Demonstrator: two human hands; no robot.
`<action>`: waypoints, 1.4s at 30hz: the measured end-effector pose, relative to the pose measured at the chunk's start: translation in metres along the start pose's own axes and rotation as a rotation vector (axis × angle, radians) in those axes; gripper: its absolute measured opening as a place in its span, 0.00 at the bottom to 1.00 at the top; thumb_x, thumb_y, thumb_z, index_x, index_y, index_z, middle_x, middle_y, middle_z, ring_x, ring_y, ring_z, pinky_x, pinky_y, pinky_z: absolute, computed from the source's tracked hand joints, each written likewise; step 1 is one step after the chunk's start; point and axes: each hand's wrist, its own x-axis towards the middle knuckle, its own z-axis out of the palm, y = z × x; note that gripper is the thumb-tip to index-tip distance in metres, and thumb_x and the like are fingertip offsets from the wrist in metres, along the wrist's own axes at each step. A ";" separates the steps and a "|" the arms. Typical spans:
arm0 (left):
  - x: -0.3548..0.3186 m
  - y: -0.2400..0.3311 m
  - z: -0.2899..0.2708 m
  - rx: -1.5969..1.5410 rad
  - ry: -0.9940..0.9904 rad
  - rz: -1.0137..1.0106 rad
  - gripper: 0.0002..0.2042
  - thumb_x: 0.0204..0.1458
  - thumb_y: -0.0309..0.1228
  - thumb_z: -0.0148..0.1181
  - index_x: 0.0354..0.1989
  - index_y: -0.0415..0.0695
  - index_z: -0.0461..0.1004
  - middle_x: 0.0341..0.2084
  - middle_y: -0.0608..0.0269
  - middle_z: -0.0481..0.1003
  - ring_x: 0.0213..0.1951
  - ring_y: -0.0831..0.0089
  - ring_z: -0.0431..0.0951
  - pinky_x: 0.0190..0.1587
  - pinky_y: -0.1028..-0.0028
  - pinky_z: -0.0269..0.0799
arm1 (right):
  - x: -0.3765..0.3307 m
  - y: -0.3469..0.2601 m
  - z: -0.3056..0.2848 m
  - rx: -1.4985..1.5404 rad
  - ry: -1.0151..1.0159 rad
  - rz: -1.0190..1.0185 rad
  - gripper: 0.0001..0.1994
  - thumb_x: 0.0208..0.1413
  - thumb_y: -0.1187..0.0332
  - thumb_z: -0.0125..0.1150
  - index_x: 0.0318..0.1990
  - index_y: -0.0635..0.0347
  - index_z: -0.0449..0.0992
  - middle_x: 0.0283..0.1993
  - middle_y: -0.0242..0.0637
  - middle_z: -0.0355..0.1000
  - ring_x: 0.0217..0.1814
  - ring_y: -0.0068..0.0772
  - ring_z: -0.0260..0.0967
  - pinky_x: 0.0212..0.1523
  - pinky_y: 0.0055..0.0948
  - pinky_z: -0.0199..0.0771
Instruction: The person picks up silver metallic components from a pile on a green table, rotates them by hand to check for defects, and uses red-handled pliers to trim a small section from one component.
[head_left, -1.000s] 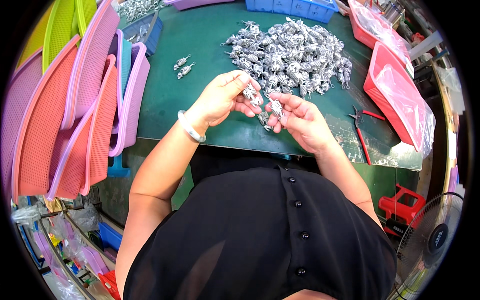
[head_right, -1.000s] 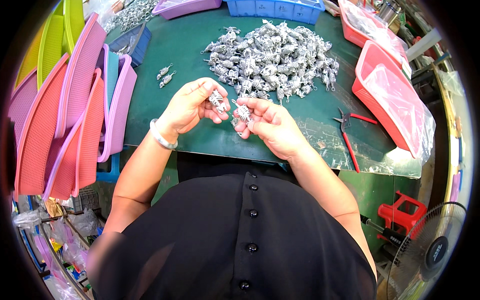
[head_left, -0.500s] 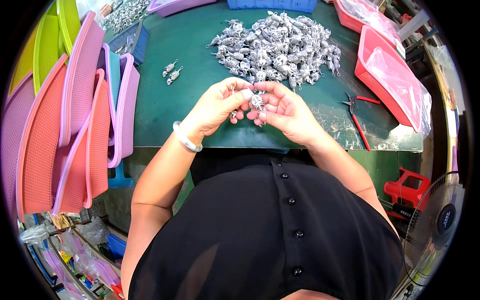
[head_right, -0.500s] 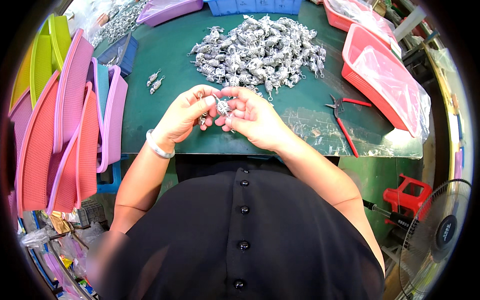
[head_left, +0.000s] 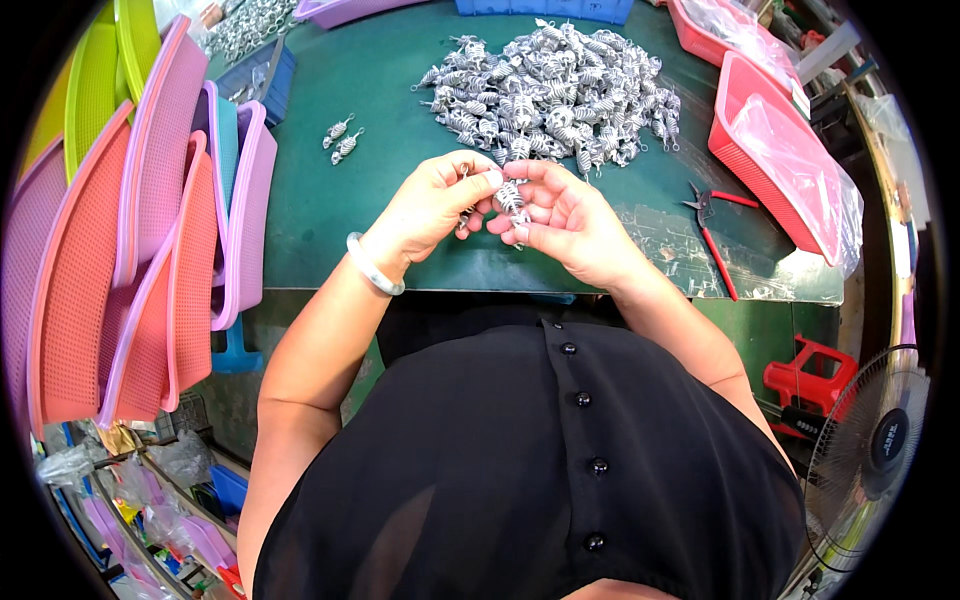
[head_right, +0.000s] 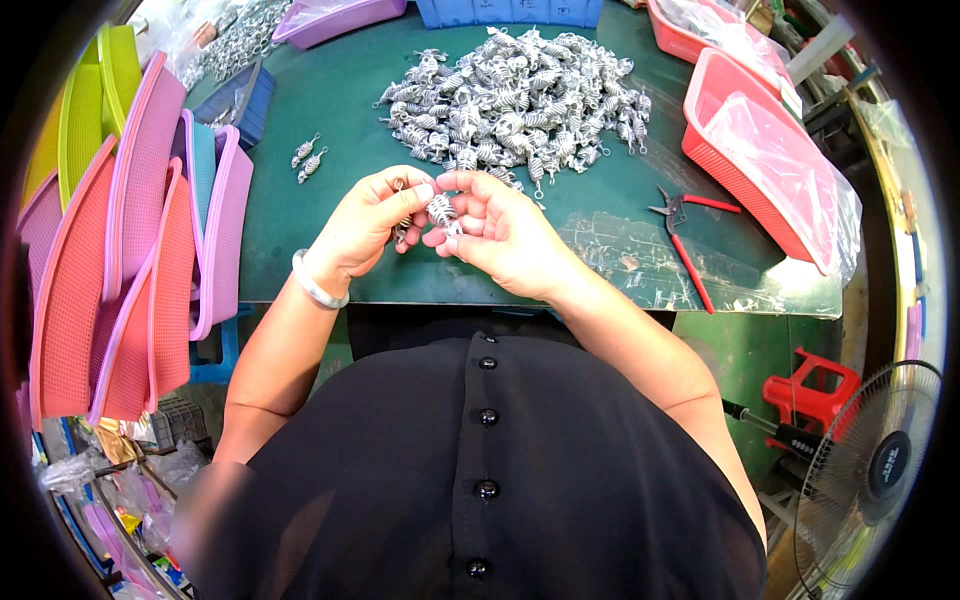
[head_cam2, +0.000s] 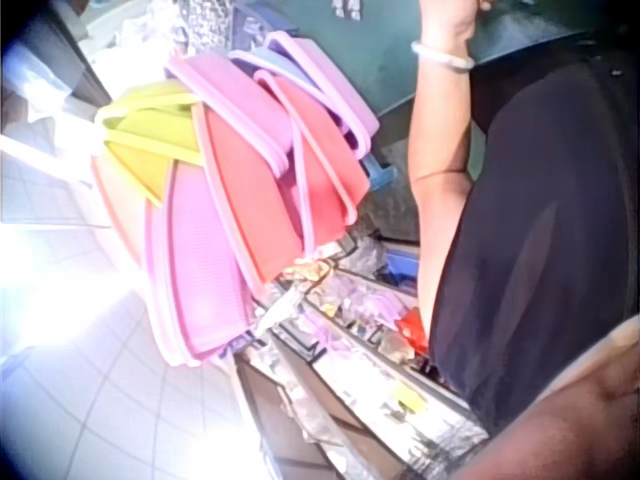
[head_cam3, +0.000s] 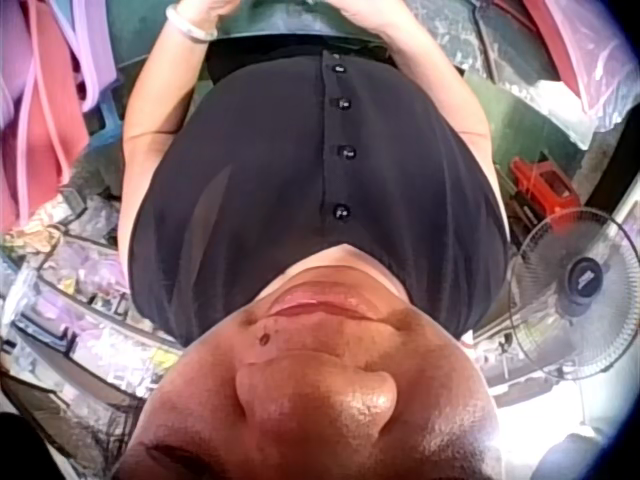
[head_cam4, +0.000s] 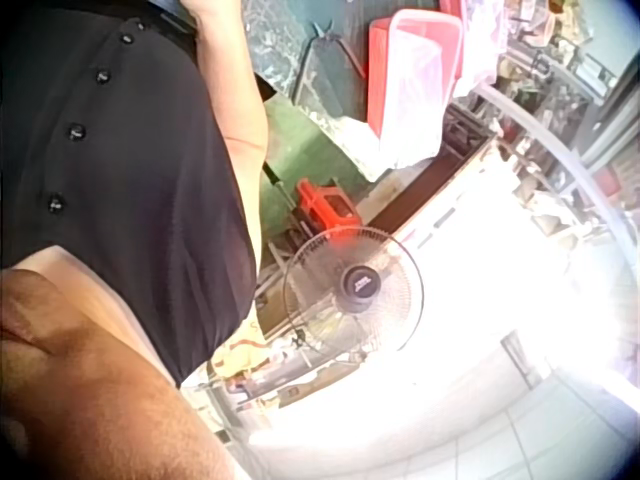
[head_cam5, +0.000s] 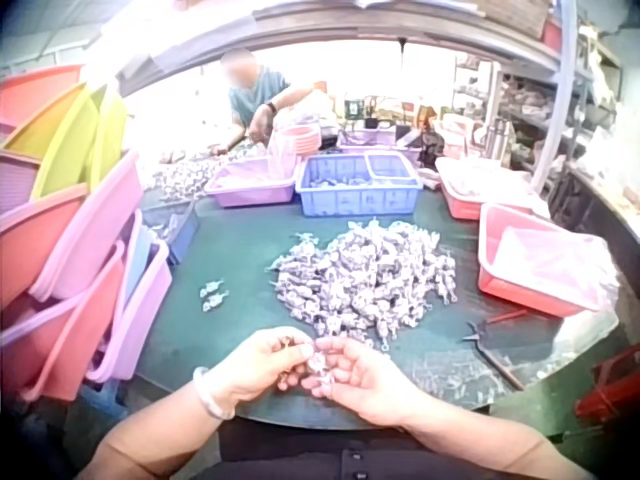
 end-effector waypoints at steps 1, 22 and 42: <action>0.000 -0.001 -0.001 0.000 0.001 0.002 0.08 0.52 0.33 0.53 0.33 0.41 0.70 0.20 0.69 0.69 0.20 0.85 0.66 0.17 0.86 0.60 | 0.000 -0.001 0.001 0.000 0.003 0.005 0.23 0.48 0.83 0.48 0.54 0.68 0.55 0.44 0.41 0.64 0.44 0.29 0.67 0.43 0.23 0.69; -0.007 -0.009 -0.014 -0.090 0.045 0.013 0.06 0.54 0.32 0.49 0.32 0.42 0.68 0.21 0.67 0.70 0.21 0.82 0.68 0.19 0.83 0.63 | 0.006 0.018 0.009 -0.329 0.082 -0.091 0.23 0.49 0.84 0.49 0.54 0.63 0.57 0.43 0.42 0.64 0.40 0.27 0.69 0.37 0.23 0.71; -0.001 -0.035 -0.049 1.205 0.527 0.586 0.10 0.43 0.30 0.56 0.34 0.40 0.72 0.31 0.56 0.70 0.37 0.58 0.69 0.42 0.65 0.63 | 0.132 -0.018 -0.013 -2.107 0.105 -0.364 0.05 0.38 0.68 0.57 0.25 0.56 0.76 0.35 0.34 0.66 0.44 0.36 0.59 0.43 0.35 0.58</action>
